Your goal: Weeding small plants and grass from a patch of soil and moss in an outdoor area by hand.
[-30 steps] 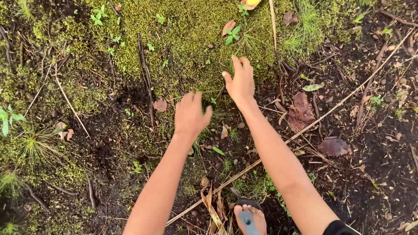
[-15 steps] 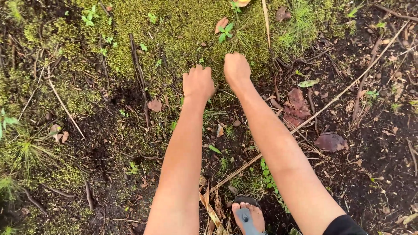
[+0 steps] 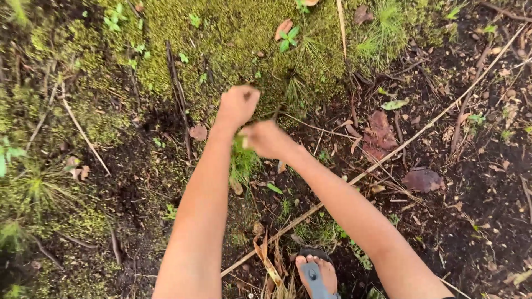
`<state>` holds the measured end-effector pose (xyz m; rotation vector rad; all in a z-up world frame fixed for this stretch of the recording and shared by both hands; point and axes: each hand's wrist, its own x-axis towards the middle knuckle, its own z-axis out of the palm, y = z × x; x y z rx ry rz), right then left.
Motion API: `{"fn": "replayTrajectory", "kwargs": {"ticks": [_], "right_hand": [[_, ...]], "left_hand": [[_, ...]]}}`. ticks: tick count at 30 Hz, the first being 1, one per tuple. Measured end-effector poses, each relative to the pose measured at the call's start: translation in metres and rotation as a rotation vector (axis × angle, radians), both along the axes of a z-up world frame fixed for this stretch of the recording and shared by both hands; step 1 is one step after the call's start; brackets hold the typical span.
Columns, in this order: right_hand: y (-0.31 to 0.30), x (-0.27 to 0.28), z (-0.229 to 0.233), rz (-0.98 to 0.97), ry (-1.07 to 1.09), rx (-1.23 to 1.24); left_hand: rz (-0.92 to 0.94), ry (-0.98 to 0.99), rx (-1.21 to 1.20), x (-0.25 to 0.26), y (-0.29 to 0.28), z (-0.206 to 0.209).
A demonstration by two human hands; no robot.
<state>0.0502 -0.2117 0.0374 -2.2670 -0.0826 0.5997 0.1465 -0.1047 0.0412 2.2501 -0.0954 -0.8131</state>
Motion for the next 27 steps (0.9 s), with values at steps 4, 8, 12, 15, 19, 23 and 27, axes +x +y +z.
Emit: {"fn": "replayTrajectory", "kwargs": {"ticks": [4,8,12,15,19,23,27], "right_hand": [[-0.027,0.041,0.058,0.255,0.122,0.011],[-0.095,0.09,-0.007,-0.368,-0.278,-0.132],[-0.118,0.115,-0.046,-0.739,-0.414,0.026],[-0.107,0.122,-0.042,-0.701,-0.403,-0.066],[-0.098,0.133,-0.061,-0.706,-0.553,-0.045],[-0.111,0.14,-0.081,-0.617,-0.761,-0.226],[-0.12,0.13,-0.094,-0.397,-0.991,-0.292]], "left_hand": [[-0.134,-0.085,0.085,0.007,0.036,-0.025],[-0.149,-0.053,0.163,0.004,0.027,-0.007],[-0.169,-0.059,0.195,-0.008,0.008,0.003],[-0.139,-0.099,0.122,-0.007,-0.007,-0.008],[-0.005,-0.326,0.01,0.001,-0.031,-0.003],[0.016,-0.373,0.012,0.009,-0.059,0.008],[0.001,-0.353,0.019,0.012,-0.062,0.025]]}}
